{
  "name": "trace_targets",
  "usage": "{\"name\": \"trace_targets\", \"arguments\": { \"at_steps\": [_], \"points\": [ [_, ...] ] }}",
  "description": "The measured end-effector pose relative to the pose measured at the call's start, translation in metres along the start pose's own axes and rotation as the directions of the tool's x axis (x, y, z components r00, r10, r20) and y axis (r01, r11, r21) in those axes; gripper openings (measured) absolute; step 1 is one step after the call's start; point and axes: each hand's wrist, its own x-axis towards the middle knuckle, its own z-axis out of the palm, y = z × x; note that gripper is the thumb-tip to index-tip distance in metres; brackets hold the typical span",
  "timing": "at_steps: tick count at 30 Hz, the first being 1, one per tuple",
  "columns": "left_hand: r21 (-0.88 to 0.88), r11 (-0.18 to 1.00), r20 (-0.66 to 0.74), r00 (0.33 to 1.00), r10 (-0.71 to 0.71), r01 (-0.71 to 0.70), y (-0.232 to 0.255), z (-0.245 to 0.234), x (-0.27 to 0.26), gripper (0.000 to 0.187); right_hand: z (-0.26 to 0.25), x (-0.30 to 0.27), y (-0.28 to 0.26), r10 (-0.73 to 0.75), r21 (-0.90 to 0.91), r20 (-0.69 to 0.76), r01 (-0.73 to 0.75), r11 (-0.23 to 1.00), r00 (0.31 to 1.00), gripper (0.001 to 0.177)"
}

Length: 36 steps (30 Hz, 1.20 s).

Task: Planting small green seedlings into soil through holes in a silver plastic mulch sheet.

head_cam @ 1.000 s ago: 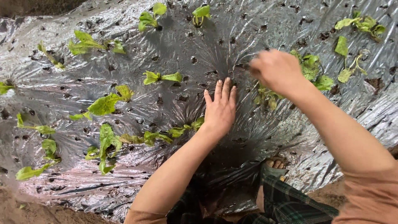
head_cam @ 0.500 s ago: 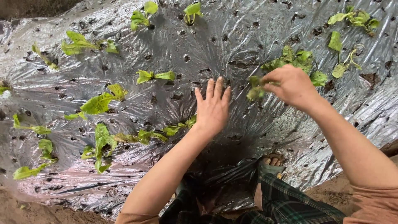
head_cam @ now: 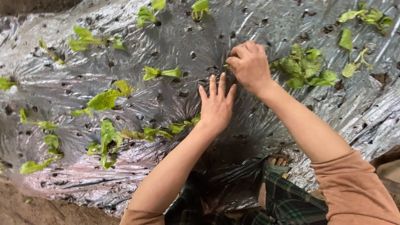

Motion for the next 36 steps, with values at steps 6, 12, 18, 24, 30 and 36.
{"name": "trace_targets", "arguments": {
  "at_steps": [6, 12, 18, 24, 30, 36],
  "points": [
    [-0.028, 0.999, 0.182, 0.983, 0.040, -0.036, -0.004, -0.026, -0.003, 0.068, -0.005, 0.003, 0.007, 0.104, 0.277, 0.149, -0.142, 0.950, 0.983, 0.008],
    [-0.002, 0.999, 0.268, 0.963, 0.041, -0.042, -0.004, -0.039, -0.006, 0.068, -0.050, 0.034, -0.014, -0.008, -0.143, 0.246, 0.044, 0.989, 0.969, 0.015],
    [-0.009, 1.000, 0.157, 0.987, 0.028, -0.027, -0.003, -0.016, -0.002, 0.069, -0.023, 0.033, -0.025, -0.207, -0.280, 0.164, 0.247, 0.928, 0.964, 0.012],
    [-0.030, 0.997, 0.265, 0.962, 0.071, -0.065, -0.006, -0.037, -0.006, 0.075, -0.039, 0.058, -0.056, -0.095, -0.281, 0.489, 0.260, 0.924, 0.867, 0.021],
    [-0.007, 0.998, 0.287, 0.956, 0.068, -0.069, -0.008, -0.040, -0.008, 0.072, -0.045, 0.056, -0.045, -0.003, -0.123, 0.389, 0.055, 0.991, 0.921, 0.019],
    [-0.026, 0.999, 0.238, 0.970, 0.050, -0.045, -0.006, -0.030, -0.005, 0.067, -0.011, 0.027, -0.007, -0.036, -0.154, 0.232, 0.073, 0.985, 0.972, 0.037]
  ]
}}
